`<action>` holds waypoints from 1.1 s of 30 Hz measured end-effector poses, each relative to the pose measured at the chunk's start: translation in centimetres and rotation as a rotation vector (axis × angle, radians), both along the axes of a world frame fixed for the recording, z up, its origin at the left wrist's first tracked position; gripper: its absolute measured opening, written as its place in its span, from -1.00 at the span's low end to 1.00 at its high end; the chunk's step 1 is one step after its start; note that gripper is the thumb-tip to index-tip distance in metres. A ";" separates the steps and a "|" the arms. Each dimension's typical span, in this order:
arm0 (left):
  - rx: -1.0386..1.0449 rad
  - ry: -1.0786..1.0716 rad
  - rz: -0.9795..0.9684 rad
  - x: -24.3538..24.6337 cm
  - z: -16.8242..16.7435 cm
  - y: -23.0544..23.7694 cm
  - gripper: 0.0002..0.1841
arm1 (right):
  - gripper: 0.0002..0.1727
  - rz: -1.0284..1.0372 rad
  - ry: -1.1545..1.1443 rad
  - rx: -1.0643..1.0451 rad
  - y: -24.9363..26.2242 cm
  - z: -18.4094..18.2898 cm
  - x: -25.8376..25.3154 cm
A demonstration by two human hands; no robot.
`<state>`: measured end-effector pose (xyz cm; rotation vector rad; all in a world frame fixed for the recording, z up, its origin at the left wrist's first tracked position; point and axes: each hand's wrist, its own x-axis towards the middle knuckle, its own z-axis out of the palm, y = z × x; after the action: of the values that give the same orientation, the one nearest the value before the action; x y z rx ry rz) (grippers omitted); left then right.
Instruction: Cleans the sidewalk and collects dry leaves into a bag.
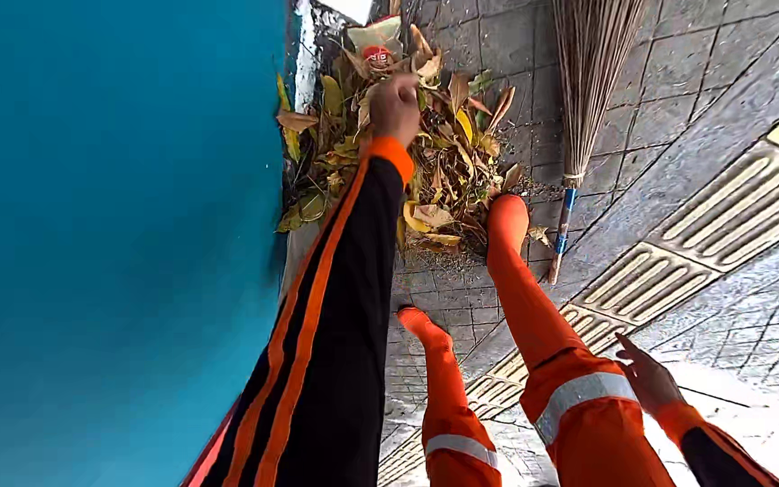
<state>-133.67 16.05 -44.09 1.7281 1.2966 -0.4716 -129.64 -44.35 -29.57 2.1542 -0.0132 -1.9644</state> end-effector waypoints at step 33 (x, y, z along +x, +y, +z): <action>0.314 -0.806 0.755 -24.5 45.7 -9.7 -0.73 | -0.51 0.295 -0.649 1.373 33.5 18.0 -6.6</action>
<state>-158.18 6.34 1.60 1.2801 1.2993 0.8172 -136.27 -10.83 -11.60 3.0776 1.8523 -0.9782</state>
